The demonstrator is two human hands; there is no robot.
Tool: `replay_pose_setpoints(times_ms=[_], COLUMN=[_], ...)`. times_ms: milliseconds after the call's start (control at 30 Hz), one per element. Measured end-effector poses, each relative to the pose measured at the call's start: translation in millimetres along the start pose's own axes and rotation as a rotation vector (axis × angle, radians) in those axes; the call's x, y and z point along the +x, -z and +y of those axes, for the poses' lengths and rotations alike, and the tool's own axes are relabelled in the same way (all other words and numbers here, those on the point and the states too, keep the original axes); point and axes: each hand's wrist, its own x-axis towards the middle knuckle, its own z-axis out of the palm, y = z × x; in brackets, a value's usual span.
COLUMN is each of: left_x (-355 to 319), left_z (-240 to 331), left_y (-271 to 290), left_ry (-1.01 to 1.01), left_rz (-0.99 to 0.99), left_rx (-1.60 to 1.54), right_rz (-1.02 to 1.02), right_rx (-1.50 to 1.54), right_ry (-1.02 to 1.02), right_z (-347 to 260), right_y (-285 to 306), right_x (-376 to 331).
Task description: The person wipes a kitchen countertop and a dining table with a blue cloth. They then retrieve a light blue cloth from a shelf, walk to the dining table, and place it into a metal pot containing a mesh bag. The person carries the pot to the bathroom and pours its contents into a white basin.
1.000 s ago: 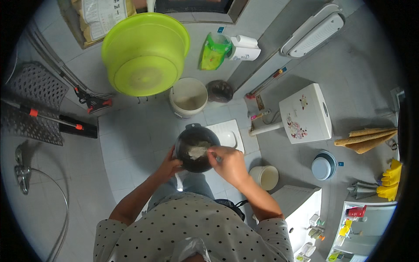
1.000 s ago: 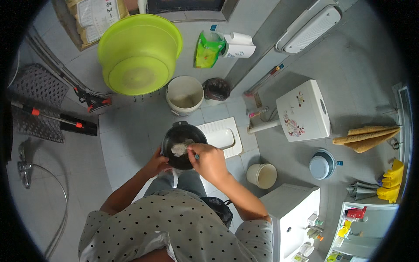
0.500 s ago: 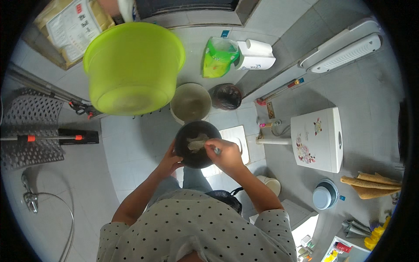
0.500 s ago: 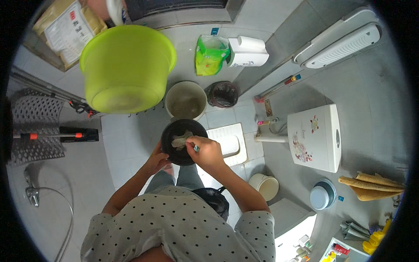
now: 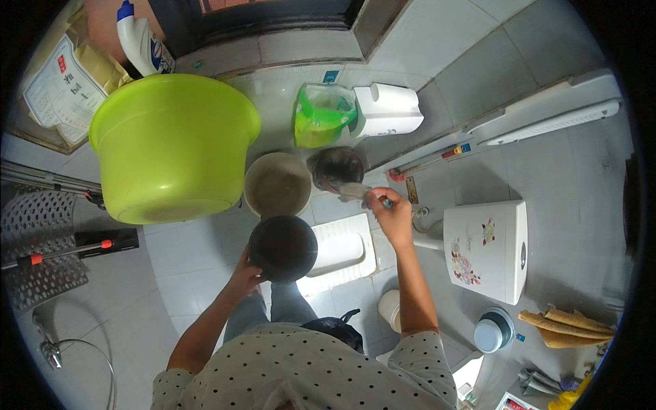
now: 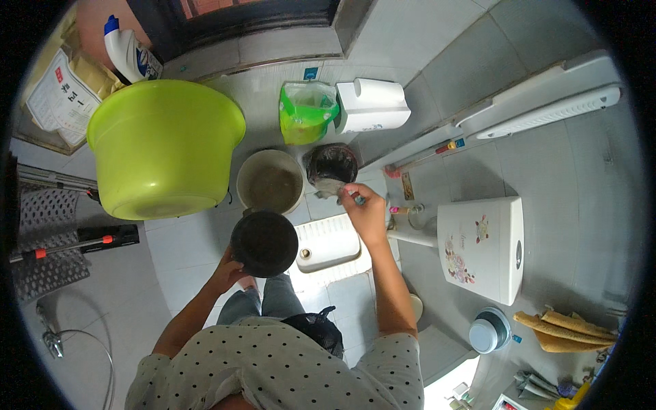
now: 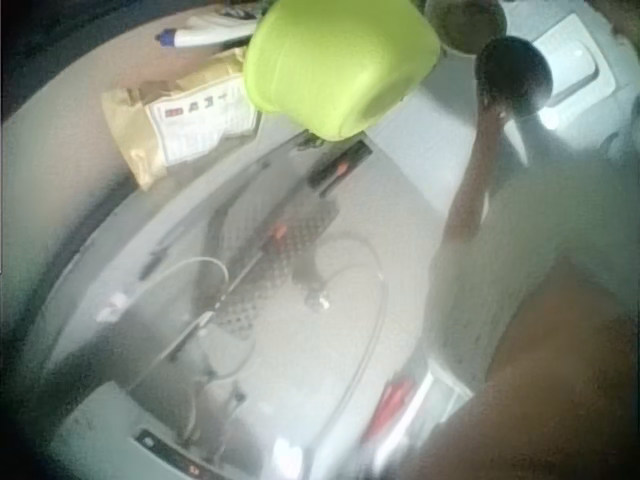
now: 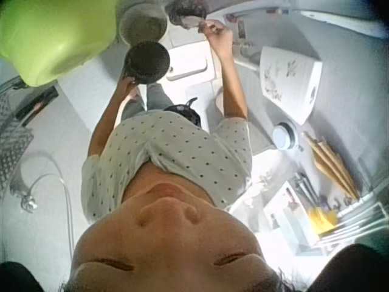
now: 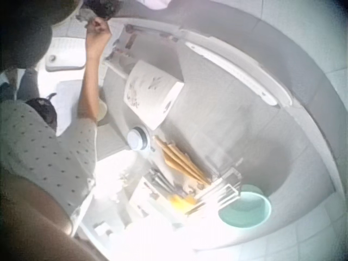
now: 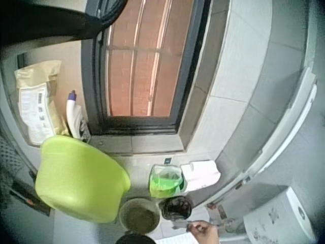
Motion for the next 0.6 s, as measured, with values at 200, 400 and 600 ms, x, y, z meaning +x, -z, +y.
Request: replay_pose_setpoints(times_ms=[200, 400, 600], left_x=[-8.6, -11.8, -11.4], left_z=[12.1, 19.7, 20.3], left_y=[0.7, -7.5, -17.3], left_ry=[-0.027, -0.069, -0.067], left_rz=[0.035, 0.042, 0.057], left_rx=[0.024, 0.033, 0.035], right_rz=[0.015, 0.008, -0.637], right_rx=[-0.397, -0.635, 0.119], right_ry=[-0.042, -0.184, -0.575], right_z=[124.3, 222.7, 140.4], right_y=[-29.4, -58.7, -79.0], right_x=[80.9, 107.5, 33.9])
